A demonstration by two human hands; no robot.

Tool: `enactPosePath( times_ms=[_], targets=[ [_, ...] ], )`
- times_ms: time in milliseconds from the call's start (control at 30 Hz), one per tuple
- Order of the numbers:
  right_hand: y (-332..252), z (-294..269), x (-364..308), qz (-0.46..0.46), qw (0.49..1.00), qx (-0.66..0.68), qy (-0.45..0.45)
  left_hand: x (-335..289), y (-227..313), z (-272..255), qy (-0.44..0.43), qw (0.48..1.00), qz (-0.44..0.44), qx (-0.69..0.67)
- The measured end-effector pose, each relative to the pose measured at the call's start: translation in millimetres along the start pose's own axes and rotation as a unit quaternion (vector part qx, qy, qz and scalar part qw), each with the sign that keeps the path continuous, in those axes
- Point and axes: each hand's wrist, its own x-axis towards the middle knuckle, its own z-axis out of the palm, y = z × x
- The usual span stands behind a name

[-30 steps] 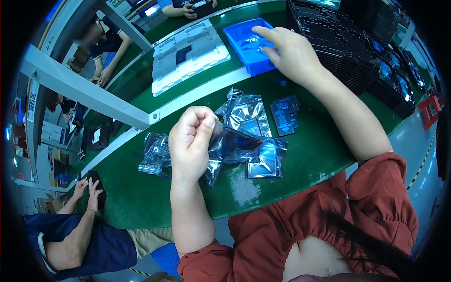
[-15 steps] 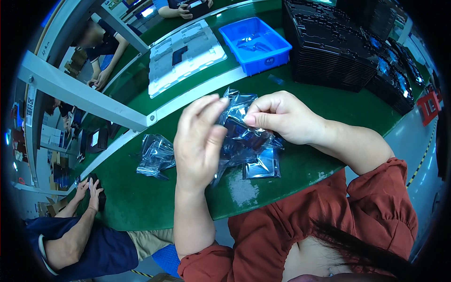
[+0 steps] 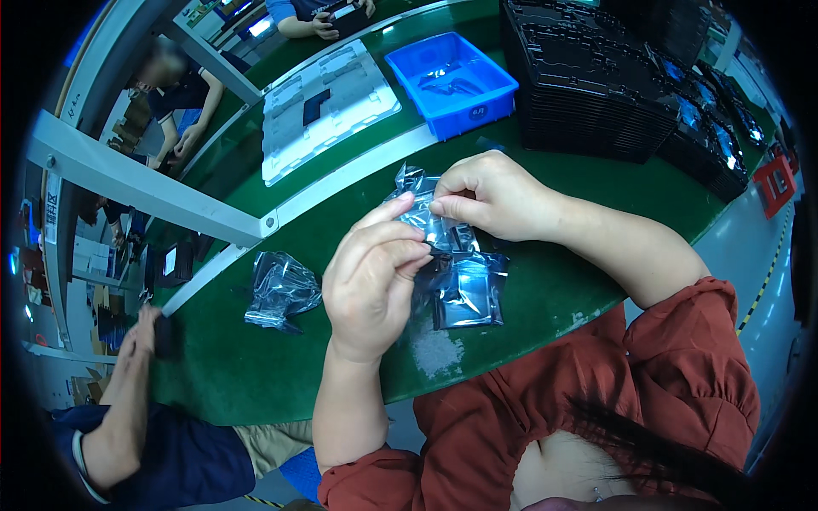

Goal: The person unpacks small blue electronic components from silver anti-static bags and places them into black plastic trays. The person handles the components one by one, opening the bags and arranging the items into the tray slots. The person also stacks the filled trays on the green workbench.

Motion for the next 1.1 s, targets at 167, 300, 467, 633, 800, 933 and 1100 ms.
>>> enactPosePath(
  times_ms=[167,300,467,633,800,933,1100],
  targets=[
    [2.0,-4.0,2.9,-0.006,0.999,-0.033,-0.029,-0.7,2.6,1.1,0.005,1.000,-0.009,-0.029],
    [-9.5,-2.7,-1.8,-0.027,0.999,0.014,0.032,2.2,2.7,-0.1,0.005,0.999,0.019,0.028],
    [-15.4,-2.3,-8.3,-0.130,0.990,0.051,0.032,3.0,3.7,2.1,-0.001,0.996,0.055,0.069],
    [-13.6,6.0,-10.6,-0.055,0.994,0.072,-0.065,2.0,9.3,8.3,-0.023,0.993,0.090,0.070],
    [-15.1,8.5,-11.5,0.023,0.983,0.170,-0.064,4.9,14.8,3.0,-0.092,0.991,0.052,0.083],
    [-16.7,-6.6,-8.7,0.068,0.965,0.251,0.005,-0.8,-1.6,-11.9,-0.062,0.984,-0.160,0.052],
    [-8.7,-13.2,-1.5,0.092,0.952,0.258,0.138,3.8,-1.2,-27.6,-0.134,0.948,-0.288,0.021]
  ],
)
